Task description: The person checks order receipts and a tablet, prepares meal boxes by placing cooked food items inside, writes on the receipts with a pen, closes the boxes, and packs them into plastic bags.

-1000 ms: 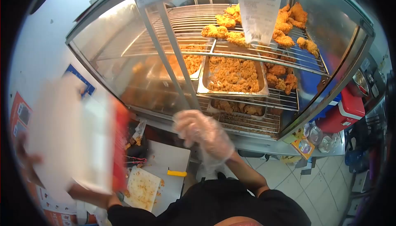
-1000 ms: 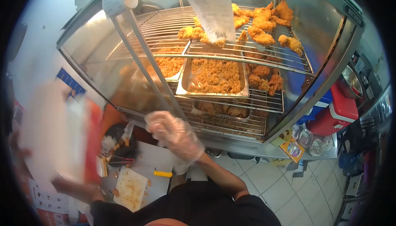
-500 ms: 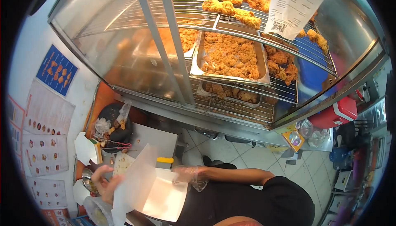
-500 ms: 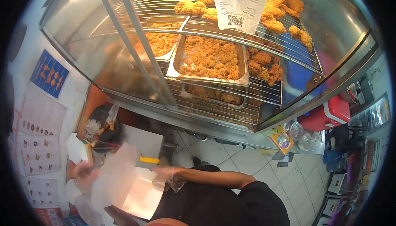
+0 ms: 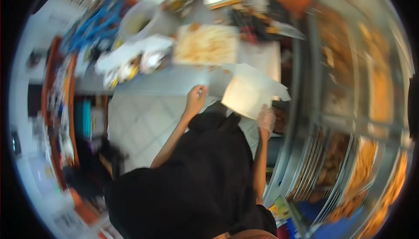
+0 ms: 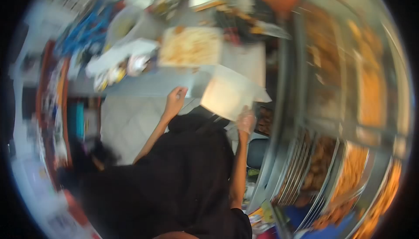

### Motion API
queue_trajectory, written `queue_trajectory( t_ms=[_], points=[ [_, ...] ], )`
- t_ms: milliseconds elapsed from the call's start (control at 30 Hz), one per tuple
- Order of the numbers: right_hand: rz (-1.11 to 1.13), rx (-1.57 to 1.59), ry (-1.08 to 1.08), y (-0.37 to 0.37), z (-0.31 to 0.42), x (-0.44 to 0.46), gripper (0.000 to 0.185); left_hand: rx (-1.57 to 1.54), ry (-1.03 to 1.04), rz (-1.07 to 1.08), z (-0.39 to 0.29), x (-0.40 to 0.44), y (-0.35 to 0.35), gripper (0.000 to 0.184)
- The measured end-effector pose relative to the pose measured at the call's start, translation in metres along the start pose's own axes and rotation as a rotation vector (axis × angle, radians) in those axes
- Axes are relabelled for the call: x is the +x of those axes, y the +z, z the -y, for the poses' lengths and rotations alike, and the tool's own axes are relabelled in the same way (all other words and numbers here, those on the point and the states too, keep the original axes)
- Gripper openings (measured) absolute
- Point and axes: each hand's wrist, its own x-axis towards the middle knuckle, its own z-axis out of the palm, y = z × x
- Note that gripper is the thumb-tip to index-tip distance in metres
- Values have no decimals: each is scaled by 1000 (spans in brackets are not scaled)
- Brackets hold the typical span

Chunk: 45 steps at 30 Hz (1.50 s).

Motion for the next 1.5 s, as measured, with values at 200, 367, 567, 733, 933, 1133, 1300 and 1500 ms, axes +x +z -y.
queue_trajectory(
  t_ms=[200,367,567,733,933,1133,1300,1500],
  points=[
    [35,115,-288,155,-46,91,24,566,-80,-704,111,34,-125,12],
    [2,-258,-540,201,83,146,18,893,-451,-705,190,111,-206,52],
    [-72,-623,-729,258,193,170,27,781,-691,-395,259,145,-253,80],
    [274,-855,-622,279,249,155,38,706,-643,-544,318,120,-264,69],
    [319,-731,-579,319,284,136,35,689,-291,-701,346,104,-319,80],
    [370,-964,-645,383,278,151,22,904,-119,-779,391,103,-379,84],
    [107,-553,-672,365,230,180,29,701,-152,-661,403,171,-365,57],
    [-296,-142,-666,214,101,143,40,-131,498,-671,170,309,-282,41]
  ],
)
